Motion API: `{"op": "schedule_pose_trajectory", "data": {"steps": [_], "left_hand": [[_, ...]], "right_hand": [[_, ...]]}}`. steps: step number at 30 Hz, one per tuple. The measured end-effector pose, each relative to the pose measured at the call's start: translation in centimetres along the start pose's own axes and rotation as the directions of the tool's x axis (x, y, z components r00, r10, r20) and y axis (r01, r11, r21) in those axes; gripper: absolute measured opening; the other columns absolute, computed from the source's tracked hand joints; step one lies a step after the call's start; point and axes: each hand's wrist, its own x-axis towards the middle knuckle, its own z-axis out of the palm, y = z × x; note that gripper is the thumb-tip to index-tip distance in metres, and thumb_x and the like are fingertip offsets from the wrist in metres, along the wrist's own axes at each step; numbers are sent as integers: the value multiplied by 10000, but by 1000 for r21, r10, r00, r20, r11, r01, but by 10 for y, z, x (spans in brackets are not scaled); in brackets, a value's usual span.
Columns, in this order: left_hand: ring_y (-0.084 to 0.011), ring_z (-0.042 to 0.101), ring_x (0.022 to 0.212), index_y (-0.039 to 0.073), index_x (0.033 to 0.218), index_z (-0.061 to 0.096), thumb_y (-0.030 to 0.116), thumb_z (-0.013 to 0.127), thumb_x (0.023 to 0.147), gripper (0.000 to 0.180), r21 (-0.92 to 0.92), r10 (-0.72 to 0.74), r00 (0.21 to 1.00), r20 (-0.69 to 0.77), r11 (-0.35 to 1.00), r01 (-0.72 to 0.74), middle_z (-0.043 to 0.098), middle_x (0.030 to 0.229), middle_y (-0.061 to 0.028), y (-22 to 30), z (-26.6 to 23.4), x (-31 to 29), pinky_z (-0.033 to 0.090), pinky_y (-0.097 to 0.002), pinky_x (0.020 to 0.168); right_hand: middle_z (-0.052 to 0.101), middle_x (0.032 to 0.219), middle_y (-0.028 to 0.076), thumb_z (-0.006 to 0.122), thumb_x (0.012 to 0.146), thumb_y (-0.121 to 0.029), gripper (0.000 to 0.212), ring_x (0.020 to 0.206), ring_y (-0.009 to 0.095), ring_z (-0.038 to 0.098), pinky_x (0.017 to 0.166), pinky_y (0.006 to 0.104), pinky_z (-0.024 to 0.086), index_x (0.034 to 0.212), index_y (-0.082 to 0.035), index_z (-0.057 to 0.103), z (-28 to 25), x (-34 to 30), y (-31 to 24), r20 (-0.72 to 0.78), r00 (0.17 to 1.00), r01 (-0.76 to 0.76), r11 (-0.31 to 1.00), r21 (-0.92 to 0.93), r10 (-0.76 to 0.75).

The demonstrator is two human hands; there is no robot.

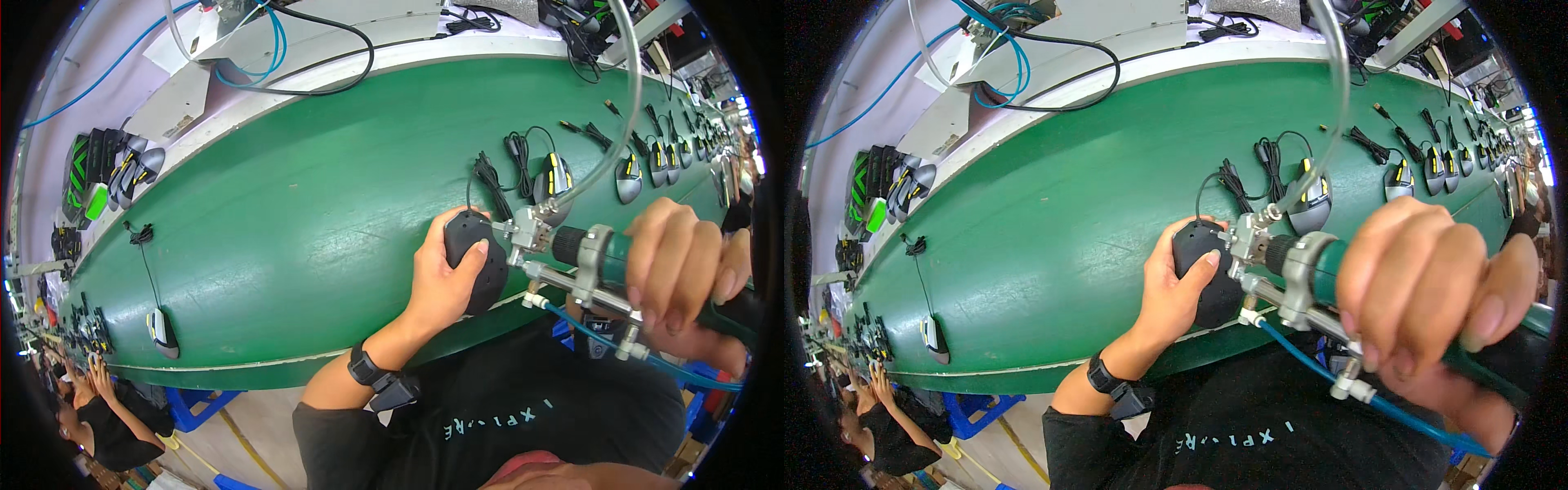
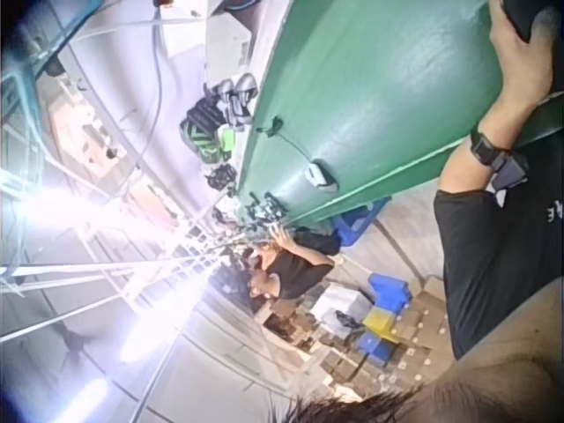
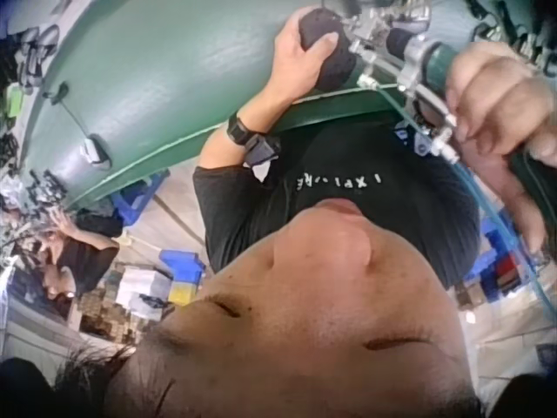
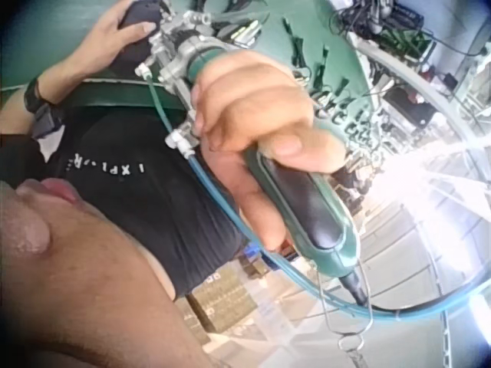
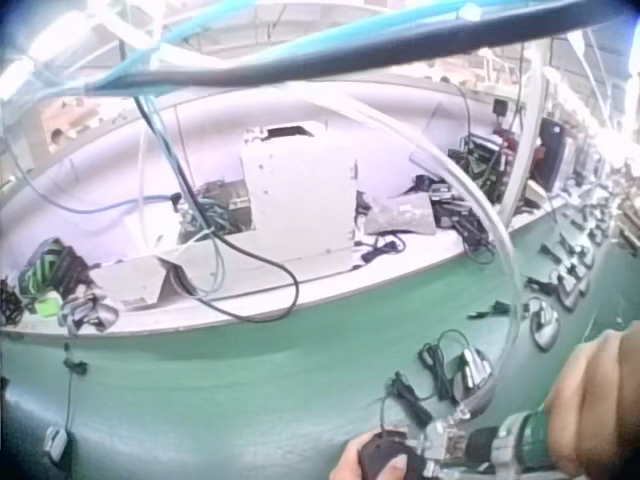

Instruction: The recorder uses an electric screwdriver to fasten components of computer mice on a factory assembly line.

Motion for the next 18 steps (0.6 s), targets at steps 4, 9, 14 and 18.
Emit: {"op": "schedule_pose_trajectory", "data": {"steps": [4,9,14,18], "left_hand": [[-127,577,1044,-4,1261,490,64,604,929,358,47,-11,1000,-21,999,12,612,1195,-94,-8,-6,1,475,-296,932],[-118,571,1004,-5,1255,490,43,597,928,347,108,-82,993,-84,990,91,607,1171,-79,-11,-8,8,482,-281,903],[-110,570,1011,0,1264,487,-4,573,919,355,110,-129,991,-43,985,133,606,1157,-67,-11,-6,4,479,-277,901],[-107,568,1021,5,1272,484,-13,570,916,366,109,-82,996,-40,990,86,606,1158,-62,-16,-5,4,474,-278,906]], "right_hand": [[661,752,-25,734,836,-497,518,609,96,643,554,218,539,1095,-86,555,6,-1,5,-83,989,-123,992,-3,123],[735,885,42,697,873,-82,72,904,143,676,812,217,557,830,-126,735,-102,-15,-49,459,882,-214,958,191,105],[614,661,-35,785,818,-303,421,613,66,634,621,188,546,1088,-77,554,0,5,-13,-40,991,-129,992,1,128],[540,743,90,510,944,-572,630,547,203,547,465,329,489,1294,-57,414,4,-2,26,64,992,85,956,282,-107]]}}
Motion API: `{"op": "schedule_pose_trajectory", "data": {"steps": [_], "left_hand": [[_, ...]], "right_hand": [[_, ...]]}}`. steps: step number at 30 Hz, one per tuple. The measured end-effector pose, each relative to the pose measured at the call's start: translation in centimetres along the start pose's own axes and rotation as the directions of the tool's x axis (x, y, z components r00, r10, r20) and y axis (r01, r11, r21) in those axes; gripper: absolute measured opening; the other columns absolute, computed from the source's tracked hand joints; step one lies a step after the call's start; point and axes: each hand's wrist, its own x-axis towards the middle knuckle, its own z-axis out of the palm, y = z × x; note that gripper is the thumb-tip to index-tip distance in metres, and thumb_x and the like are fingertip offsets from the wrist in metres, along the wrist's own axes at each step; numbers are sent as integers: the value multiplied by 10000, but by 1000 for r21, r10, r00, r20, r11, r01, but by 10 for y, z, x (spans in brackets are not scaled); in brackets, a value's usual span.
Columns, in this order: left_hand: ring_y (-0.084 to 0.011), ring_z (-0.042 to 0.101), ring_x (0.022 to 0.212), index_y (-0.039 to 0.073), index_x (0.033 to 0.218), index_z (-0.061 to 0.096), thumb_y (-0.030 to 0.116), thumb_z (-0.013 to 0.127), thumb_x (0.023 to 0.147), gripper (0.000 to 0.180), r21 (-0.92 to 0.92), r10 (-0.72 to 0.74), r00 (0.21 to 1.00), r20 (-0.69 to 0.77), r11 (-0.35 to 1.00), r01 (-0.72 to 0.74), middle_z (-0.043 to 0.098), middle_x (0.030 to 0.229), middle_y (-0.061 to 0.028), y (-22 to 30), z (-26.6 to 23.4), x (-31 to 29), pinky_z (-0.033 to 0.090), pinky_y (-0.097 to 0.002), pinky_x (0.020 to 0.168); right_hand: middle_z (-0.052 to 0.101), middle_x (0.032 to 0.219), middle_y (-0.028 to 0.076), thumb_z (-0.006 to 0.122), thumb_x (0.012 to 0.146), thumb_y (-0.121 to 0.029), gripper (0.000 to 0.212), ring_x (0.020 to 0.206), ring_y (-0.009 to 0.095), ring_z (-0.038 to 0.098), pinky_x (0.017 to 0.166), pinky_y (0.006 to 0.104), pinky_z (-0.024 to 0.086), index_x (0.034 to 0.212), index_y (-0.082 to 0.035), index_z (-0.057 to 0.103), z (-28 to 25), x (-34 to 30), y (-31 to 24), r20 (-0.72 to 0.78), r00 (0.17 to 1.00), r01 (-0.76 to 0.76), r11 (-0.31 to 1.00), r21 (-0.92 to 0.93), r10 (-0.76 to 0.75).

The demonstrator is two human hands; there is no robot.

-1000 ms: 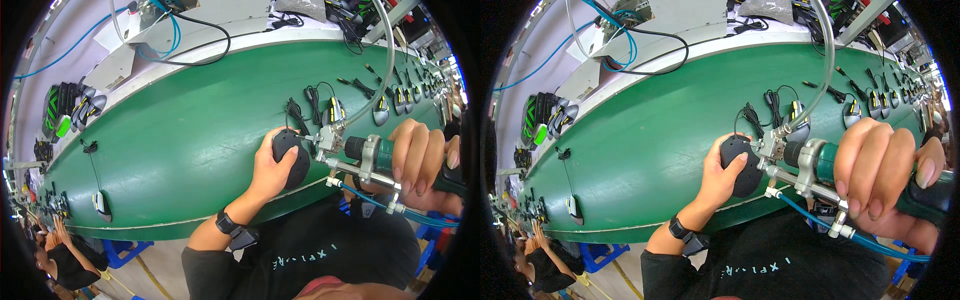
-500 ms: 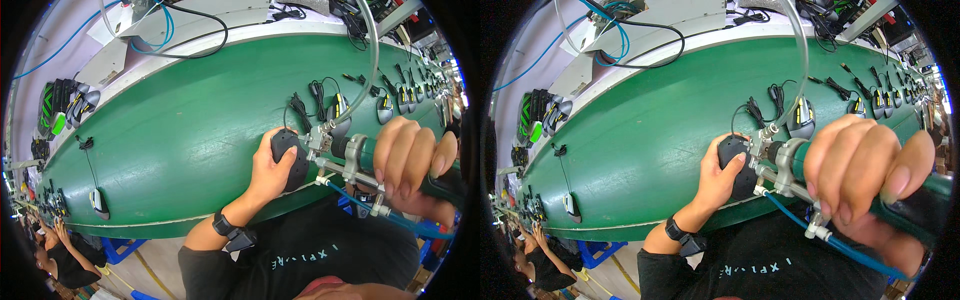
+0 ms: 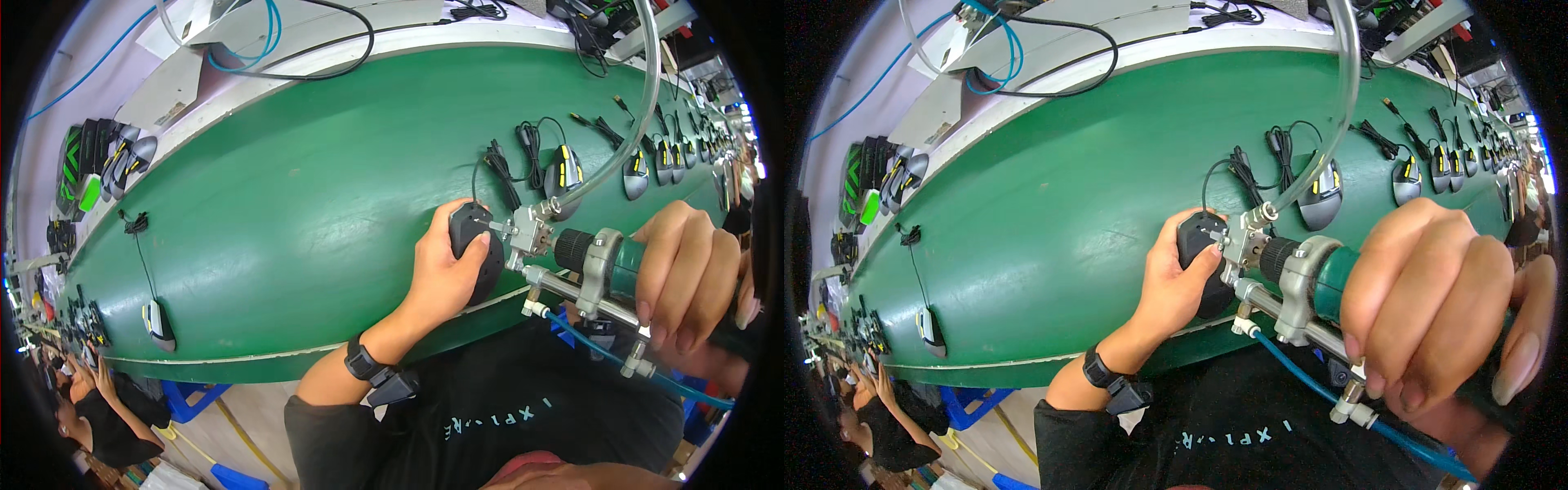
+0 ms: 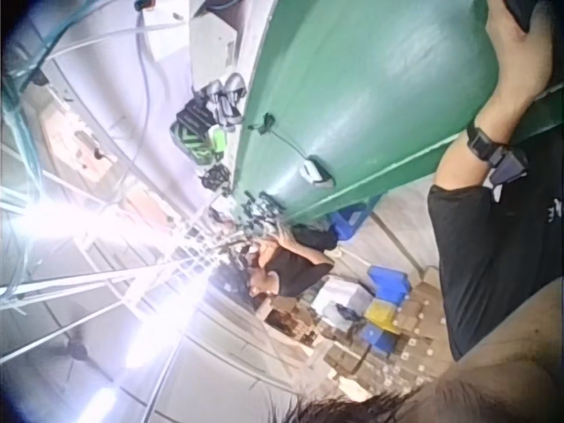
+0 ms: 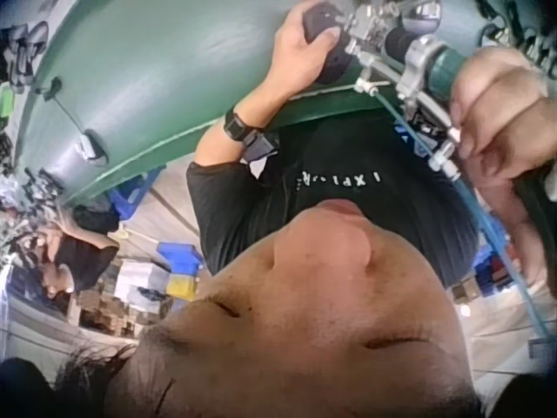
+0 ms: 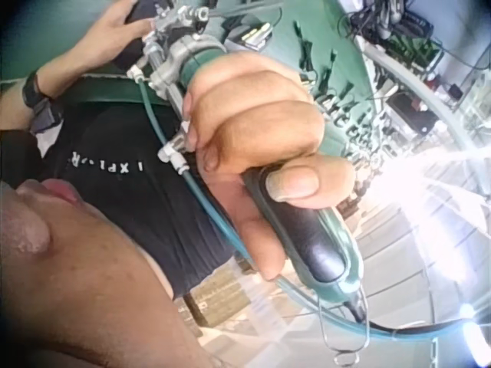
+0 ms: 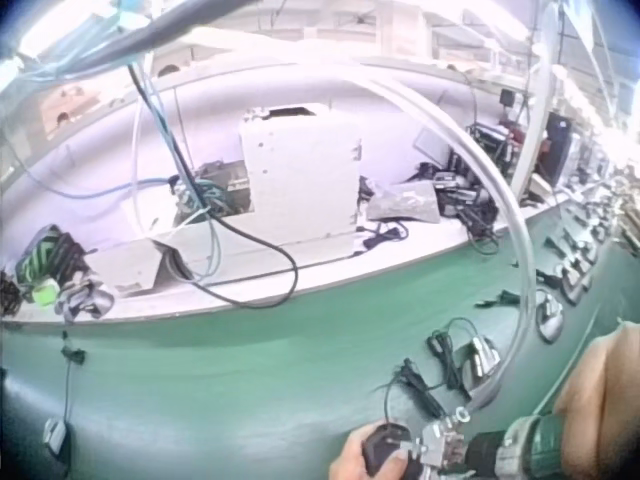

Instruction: The recorder uses an electric screwdriver to fasten components of computer mice on a factory assembly line.

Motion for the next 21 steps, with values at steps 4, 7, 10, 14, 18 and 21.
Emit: {"op": "schedule_pose_trajectory", "data": {"steps": [4,7,10,14,18,21], "left_hand": [[-173,633,911,16,1253,490,37,636,880,400,9,79,997,-22,997,-79,660,1023,-122,-4,-1,0,507,-324,845],[-180,635,911,11,1252,489,42,638,882,400,-10,71,997,-11,997,-72,661,1018,-126,-1,1,0,506,-328,848],[-182,633,910,5,1252,486,47,637,884,399,23,56,998,-10,998,-56,659,1016,-130,6,2,-3,506,-332,851],[-166,617,931,4,1235,501,46,627,889,372,56,61,998,-30,997,-59,652,1038,-115,-2,-4,0,497,-316,861],[-155,609,980,10,1204,530,39,603,883,330,-202,-89,990,-107,977,66,645,1150,-110,0,-18,14,502,-306,887],[-171,620,970,-4,1194,547,140,550,931,300,-276,-77,981,-177,961,26,646,1148,-123,5,-25,22,510,-315,862]], "right_hand": [[526,759,96,529,941,-575,645,563,196,523,482,336,475,1261,-25,430,10,-15,11,-166,975,145,989,-30,-148],[531,764,85,539,935,-573,633,573,199,537,474,329,475,1255,-36,436,7,-8,2,-167,975,147,989,-16,-148],[612,675,-34,777,823,-348,431,590,70,620,567,177,527,1055,-99,512,4,8,-26,-113,953,-301,918,-260,280],[612,683,-40,767,830,-390,437,604,55,618,623,182,536,1014,-106,490,4,3,-18,-157,951,-305,901,-309,268],[659,735,-14,730,870,-226,170,700,72,650,713,193,549,857,-112,605,-27,-17,-55,-123,983,-152,980,-129,137],[714,833,41,674,872,-20,144,790,126,681,761,202,561,767,-119,689,-49,-24,-60,5,984,176,984,31,-177]]}}
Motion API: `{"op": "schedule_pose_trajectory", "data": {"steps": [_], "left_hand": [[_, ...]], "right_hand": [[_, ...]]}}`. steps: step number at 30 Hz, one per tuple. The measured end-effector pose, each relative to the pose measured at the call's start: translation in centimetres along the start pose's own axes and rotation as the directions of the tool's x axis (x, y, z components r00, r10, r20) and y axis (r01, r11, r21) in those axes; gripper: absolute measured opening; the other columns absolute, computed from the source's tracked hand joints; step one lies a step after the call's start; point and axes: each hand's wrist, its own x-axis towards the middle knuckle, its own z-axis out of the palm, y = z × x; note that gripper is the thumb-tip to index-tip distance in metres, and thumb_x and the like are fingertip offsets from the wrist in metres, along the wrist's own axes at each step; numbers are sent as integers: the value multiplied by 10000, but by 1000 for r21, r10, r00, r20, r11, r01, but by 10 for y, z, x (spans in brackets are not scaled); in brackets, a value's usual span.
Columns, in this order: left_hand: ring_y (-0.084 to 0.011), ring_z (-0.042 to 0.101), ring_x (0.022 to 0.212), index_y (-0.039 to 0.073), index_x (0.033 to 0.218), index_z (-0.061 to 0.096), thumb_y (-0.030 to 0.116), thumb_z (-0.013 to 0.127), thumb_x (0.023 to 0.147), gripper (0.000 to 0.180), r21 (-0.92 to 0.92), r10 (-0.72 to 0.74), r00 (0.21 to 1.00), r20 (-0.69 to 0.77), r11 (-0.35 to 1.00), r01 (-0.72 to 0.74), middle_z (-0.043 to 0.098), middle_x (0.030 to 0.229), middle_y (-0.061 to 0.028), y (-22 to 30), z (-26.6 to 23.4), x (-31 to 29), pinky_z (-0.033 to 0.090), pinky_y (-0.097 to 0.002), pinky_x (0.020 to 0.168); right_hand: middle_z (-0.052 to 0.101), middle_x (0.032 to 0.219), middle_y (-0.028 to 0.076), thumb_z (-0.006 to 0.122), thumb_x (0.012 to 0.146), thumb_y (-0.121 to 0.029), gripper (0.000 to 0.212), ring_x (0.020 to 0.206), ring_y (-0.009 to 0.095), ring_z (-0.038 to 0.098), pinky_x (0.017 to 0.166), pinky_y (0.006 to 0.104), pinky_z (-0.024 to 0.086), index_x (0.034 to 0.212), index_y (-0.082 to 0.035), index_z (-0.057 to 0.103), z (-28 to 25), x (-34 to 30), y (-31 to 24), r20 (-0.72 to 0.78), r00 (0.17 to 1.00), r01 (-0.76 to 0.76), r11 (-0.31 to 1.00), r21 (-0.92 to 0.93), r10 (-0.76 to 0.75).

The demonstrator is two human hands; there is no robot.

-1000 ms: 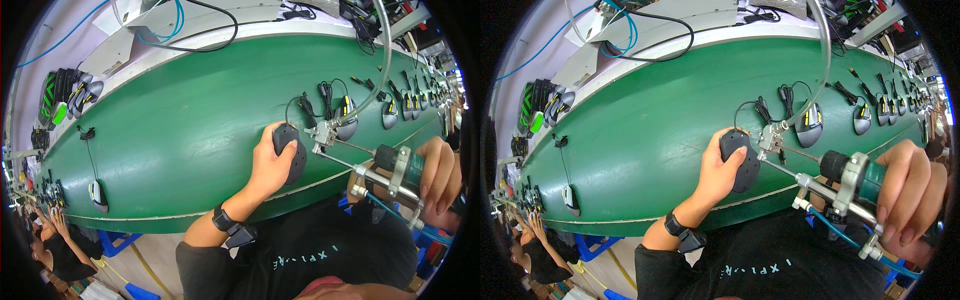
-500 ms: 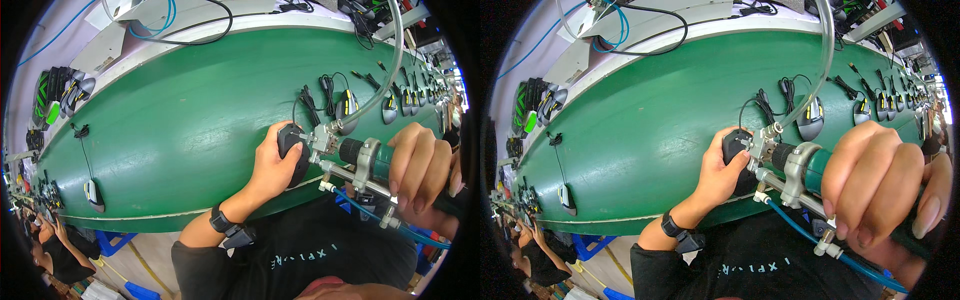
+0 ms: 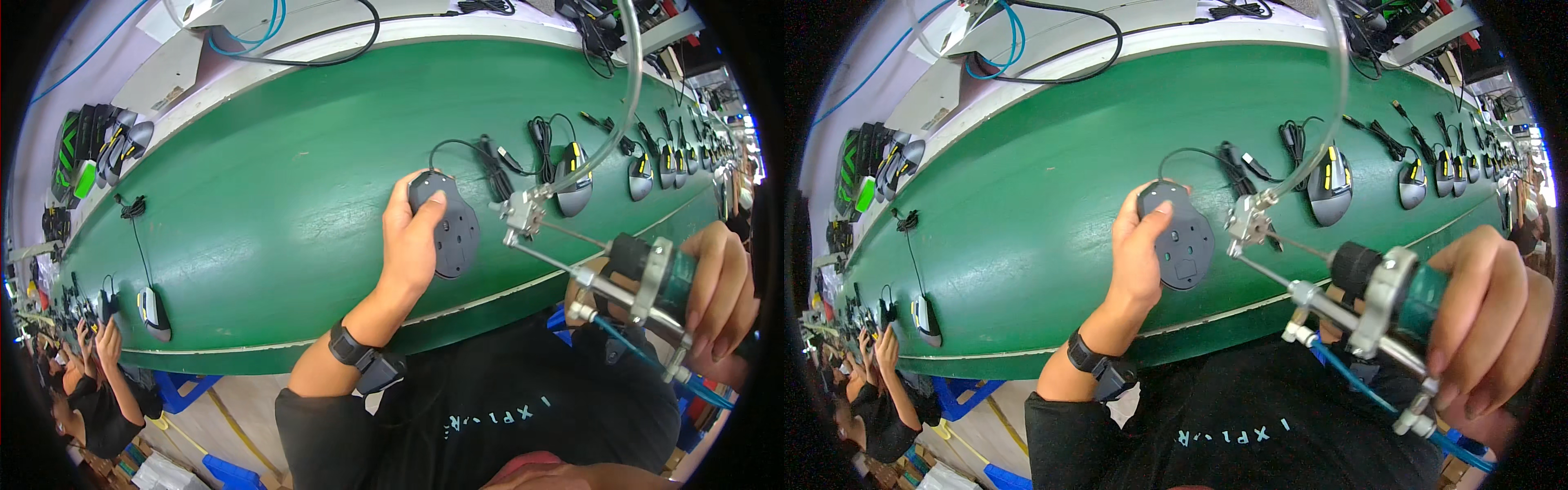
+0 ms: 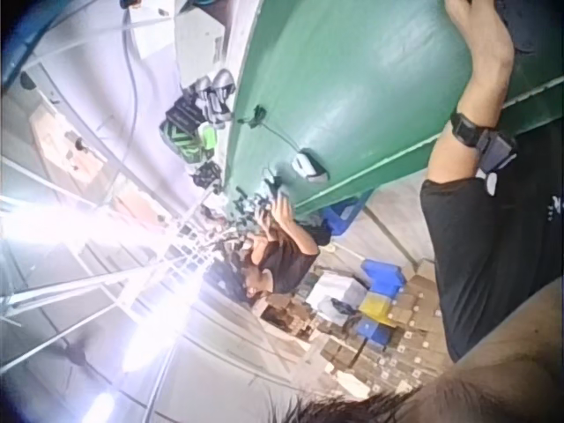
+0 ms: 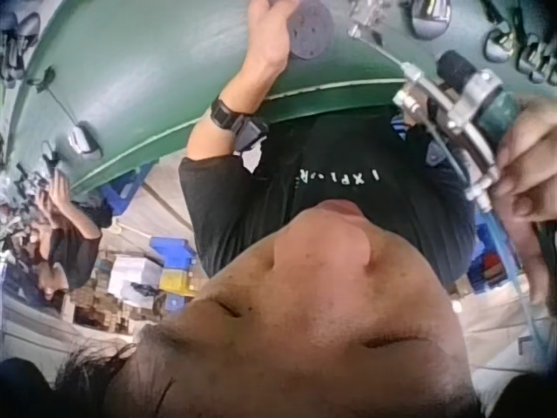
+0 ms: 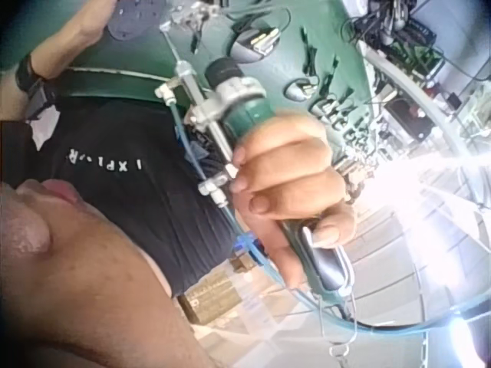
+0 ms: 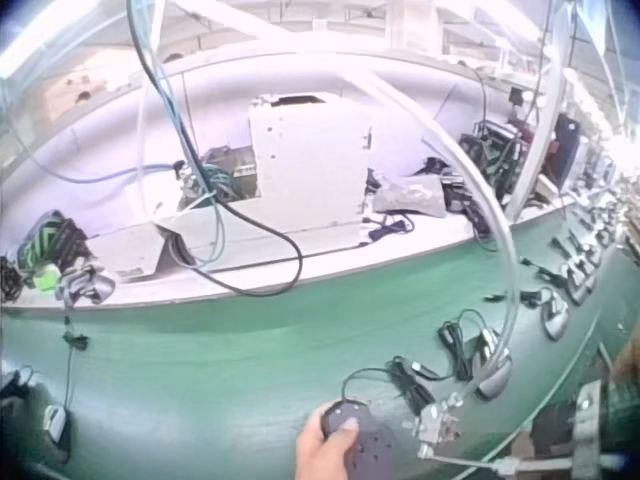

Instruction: The recorder uses an electric screwdriver to fasten components of computer mice on a factory assembly line.

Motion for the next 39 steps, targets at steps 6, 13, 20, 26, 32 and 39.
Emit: {"op": "schedule_pose_trajectory", "data": {"steps": [6,13,20,26,32,39], "left_hand": [[-181,630,935,-11,1210,545,217,477,971,337,-50,89,996,-9,995,-90,635,1155,-142,10,-3,-6,516,-319,836],[-183,626,939,-23,1217,542,220,475,972,352,-57,105,994,21,993,-103,630,1161,-152,15,6,-7,515,-319,833],[-174,618,950,-32,1226,536,210,473,982,349,-71,122,993,10,990,-121,631,1167,-158,16,-2,-11,504,-316,857],[-165,617,958,-22,1220,537,227,485,993,341,-81,111,993,32,991,-108,640,1163,-149,12,3,-8,505,-311,861],[-162,621,960,-13,1212,538,240,495,997,336,-96,111,994,25,990,-108,647,1154,-144,10,-1,-8,510,-314,861],[-166,625,963,-9,1212,539,233,488,996,329,-72,104,994,31,992,-102,650,1152,-148,8,-1,-7,515,-323,864]], "right_hand": [[673,684,38,714,820,-35,112,571,150,659,546,277,576,830,-117,639,67,37,19,-320,696,-708,687,-162,642],[609,715,68,658,861,-279,268,572,176,609,534,294,542,1008,-75,564,71,31,54,-246,851,-509,844,-170,464],[529,763,74,553,931,-563,620,566,195,539,467,319,475,1245,-40,444,65,7,79,-129,984,-128,992,-20,124],[525,761,67,560,932,-550,596,547,190,540,455,309,473,1226,-41,458,59,-3,73,-136,989,-65,998,0,64],[533,769,70,557,935,-550,600,564,192,550,461,312,482,1233,-39,458,54,-8,80,-132,988,-75,997,15,77],[537,776,71,559,929,-560,609,596,199,558,484,319,503,1234,-41,462,59,-10,68,-112,971,-217,975,-50,210]]}}
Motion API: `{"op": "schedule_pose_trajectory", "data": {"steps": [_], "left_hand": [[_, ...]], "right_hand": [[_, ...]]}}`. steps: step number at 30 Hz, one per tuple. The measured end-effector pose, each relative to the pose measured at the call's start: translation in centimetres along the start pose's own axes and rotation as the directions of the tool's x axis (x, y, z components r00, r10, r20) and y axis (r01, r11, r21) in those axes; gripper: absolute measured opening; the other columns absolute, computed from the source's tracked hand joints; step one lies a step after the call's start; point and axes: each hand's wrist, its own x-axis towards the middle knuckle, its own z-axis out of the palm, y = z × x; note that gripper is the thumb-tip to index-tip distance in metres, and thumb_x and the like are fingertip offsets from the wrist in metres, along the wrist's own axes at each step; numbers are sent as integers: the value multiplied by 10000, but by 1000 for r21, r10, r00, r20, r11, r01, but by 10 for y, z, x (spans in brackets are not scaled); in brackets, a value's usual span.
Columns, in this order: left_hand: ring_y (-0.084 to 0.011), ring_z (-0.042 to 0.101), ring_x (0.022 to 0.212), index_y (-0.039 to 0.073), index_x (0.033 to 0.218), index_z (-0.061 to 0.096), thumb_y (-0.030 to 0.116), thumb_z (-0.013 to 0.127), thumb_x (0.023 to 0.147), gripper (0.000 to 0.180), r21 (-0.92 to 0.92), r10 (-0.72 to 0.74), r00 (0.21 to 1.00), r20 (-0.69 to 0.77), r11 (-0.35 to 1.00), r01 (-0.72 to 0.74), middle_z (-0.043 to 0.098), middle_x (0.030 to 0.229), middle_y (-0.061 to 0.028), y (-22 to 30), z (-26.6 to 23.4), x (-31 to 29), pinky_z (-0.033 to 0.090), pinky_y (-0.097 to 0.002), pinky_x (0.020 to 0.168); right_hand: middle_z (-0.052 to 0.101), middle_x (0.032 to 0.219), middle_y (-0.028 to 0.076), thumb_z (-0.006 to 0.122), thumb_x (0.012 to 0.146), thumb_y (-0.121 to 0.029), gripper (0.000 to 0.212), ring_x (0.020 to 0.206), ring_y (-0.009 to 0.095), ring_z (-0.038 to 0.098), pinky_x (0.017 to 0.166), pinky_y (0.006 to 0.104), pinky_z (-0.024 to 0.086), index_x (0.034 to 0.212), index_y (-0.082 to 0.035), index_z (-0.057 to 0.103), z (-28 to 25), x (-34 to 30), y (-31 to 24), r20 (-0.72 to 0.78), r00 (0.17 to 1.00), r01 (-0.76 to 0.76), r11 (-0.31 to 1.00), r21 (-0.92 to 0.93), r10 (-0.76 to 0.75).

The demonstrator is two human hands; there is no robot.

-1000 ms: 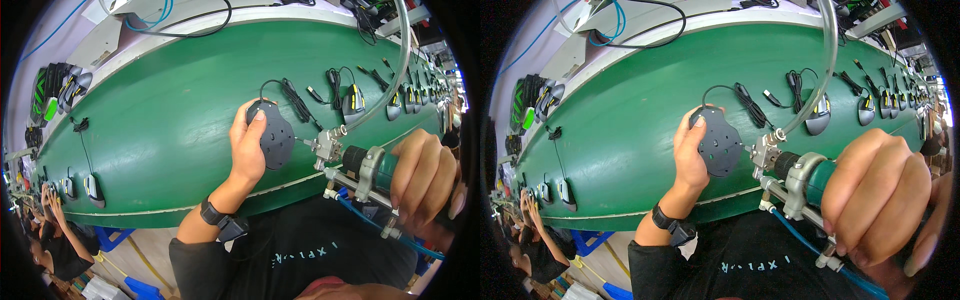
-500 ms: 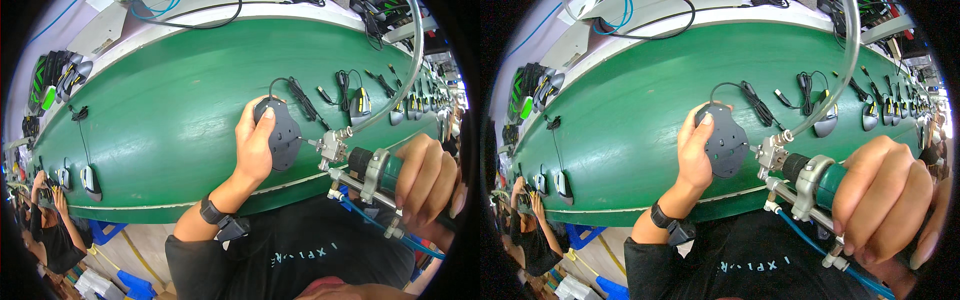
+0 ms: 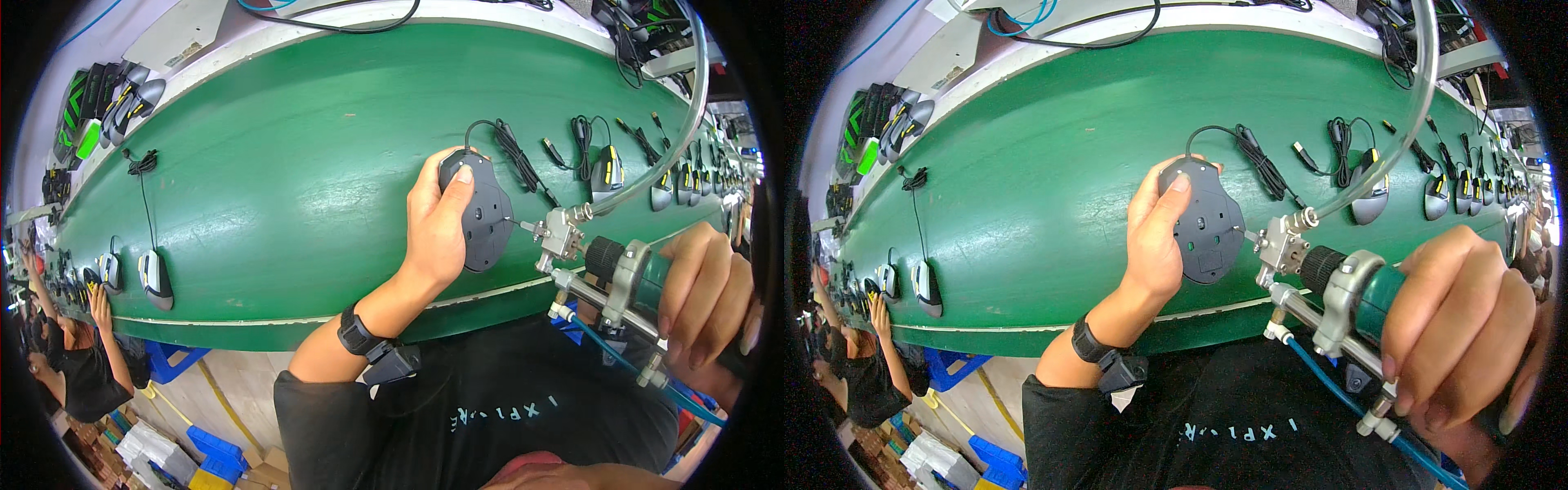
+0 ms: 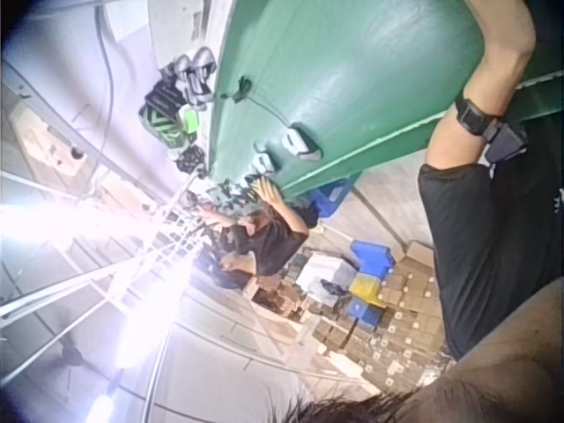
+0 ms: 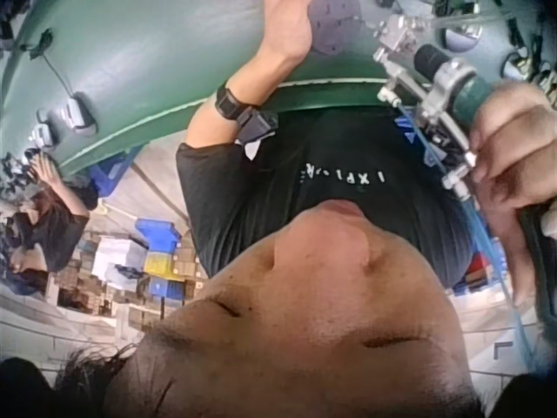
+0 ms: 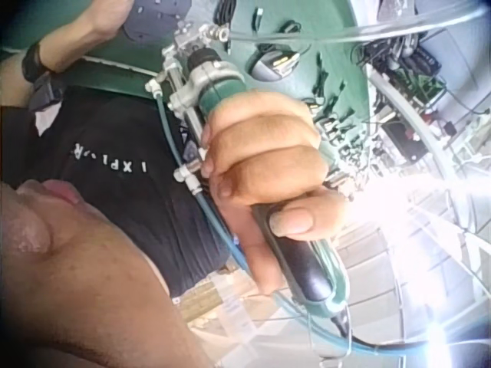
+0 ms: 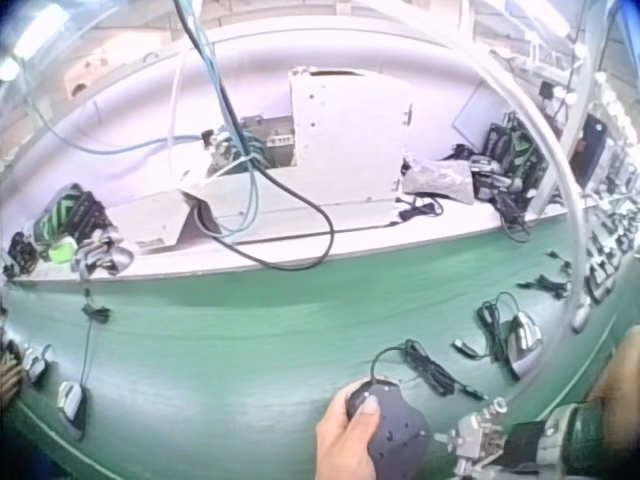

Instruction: The recorder uses an electric screwdriver to fasten components of computer mice on a factory assembly line.

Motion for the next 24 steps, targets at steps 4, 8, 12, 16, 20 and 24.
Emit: {"op": "schedule_pose_trajectory", "data": {"steps": [4,8,12,16,20,24], "left_hand": [[-170,625,968,-9,1213,539,233,492,993,330,-33,-2,1000,-21,999,1,649,1153,-149,-1,-3,-2,514,-323,866],[-175,625,967,-8,1219,532,234,495,990,335,-46,0,1000,6,999,1,644,1153,-146,-1,0,1,511,-324,866],[-180,624,964,-6,1227,528,240,495,992,341,-26,-10,1000,1,1000,10,643,1129,-136,2,-10,1,505,-325,864],[-182,622,958,-5,1224,529,281,460,1011,363,-19,-59,998,-9,998,59,640,1104,-123,-3,-4,6,505,-330,862],[-181,617,949,-2,1271,517,339,381,1035,436,-147,-104,990,95,982,118,630,1084,-104,-8,8,10,505,-335,862],[-176,611,958,1,1336,492,320,344,1048,455,-132,-149,986,74,979,158,626,1067,-89,-5,-4,-1,497,-324,873]], "right_hand": [[537,779,74,570,911,-583,625,587,199,549,476,322,486,1207,-44,464,0,-7,13,-26,999,42,998,54,-40],[538,781,78,575,911,-576,608,571,198,535,467,323,472,1195,-50,462,5,13,22,-27,999,41,998,57,-39],[727,907,75,681,885,-70,80,884,183,699,840,204,562,964,-69,695,-100,3,-71,528,702,-514,853,-89,478],[713,939,65,564,923,41,154,884,152,700,866,174,540,1007,-43,662,-104,-40,-102,172,961,63,781,621,-215],[696,779,56,662,804,105,144,701,111,679,755,128,563,881,-17,655,-49,6,-57,289,924,-250,967,-41,251],[681,721,48,685,781,102,138,631,111,674,657,155,586,767,-32,655,-39,-2,-14,221,969,-144,980,135,112]]}}
